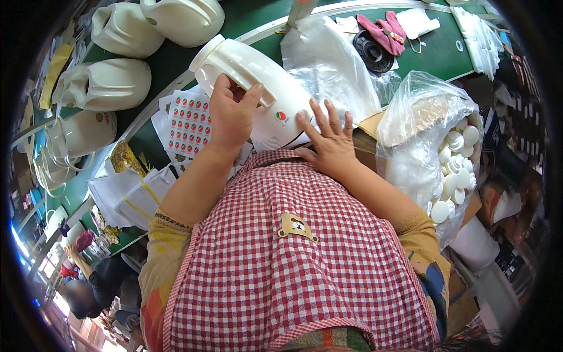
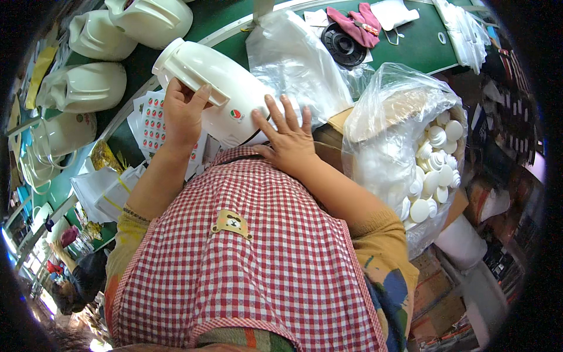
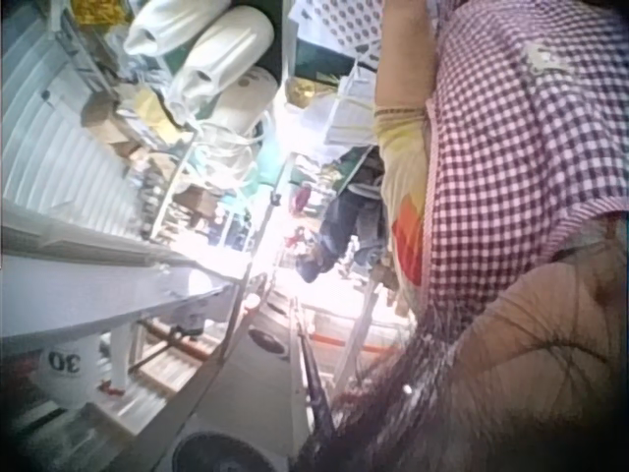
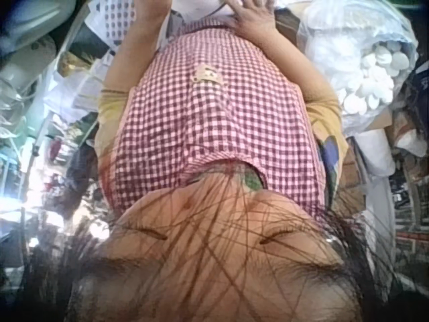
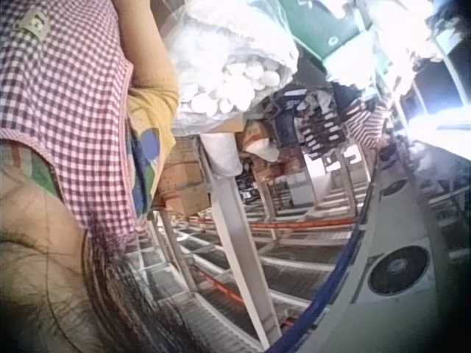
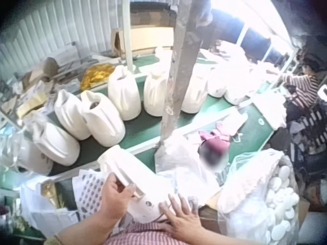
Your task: The person picks up white plastic pitchers from a table, peels small round stickers from a sheet, and applies one sticker to each pitcher. After applying the sticker, the person places the pitcher back on the table. The process is repeated for several pitchers.
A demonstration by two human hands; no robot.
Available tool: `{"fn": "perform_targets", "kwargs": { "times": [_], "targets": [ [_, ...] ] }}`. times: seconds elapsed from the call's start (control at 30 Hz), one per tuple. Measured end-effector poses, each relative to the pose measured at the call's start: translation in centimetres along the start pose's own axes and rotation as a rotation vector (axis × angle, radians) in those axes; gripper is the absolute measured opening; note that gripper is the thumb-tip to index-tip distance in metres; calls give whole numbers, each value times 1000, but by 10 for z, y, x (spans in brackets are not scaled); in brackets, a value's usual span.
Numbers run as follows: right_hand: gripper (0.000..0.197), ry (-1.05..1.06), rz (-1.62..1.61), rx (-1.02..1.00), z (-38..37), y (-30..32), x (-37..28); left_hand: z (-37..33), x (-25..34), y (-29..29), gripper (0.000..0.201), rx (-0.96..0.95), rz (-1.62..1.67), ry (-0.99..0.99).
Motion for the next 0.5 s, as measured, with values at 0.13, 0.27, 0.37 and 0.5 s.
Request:
{"fn": "perform_targets", "kwargs": {
  "times": [0.13, 0.27, 0.37, 0.5],
  "targets": [
    [37, -206, -601, 150, -7, 70, 42, 18, 23, -38, 24, -211, -190, -26],
    [32, -371, -1430, 31, -14, 73, 40, 65, 65, -120, 12, -724, -610, -437],
    [31, -560, -1601, 183, -6, 95, 60, 79, 71, -171, 18, -821, -555, -637],
    [20, -250, -1487, 574, -20, 165, 137, 35, 87, -199, 24, -815, -588, -715]
  ]
}}
Point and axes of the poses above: each hand's wrist, its own z-axis away from the middle knuckle, its own y-axis out of the back of the hand, x = y × z, the point moved 10 cm from there along -z, towards the middle knuckle, and after that the axes turned 4 degrees about -y, right-handed, at the moved point
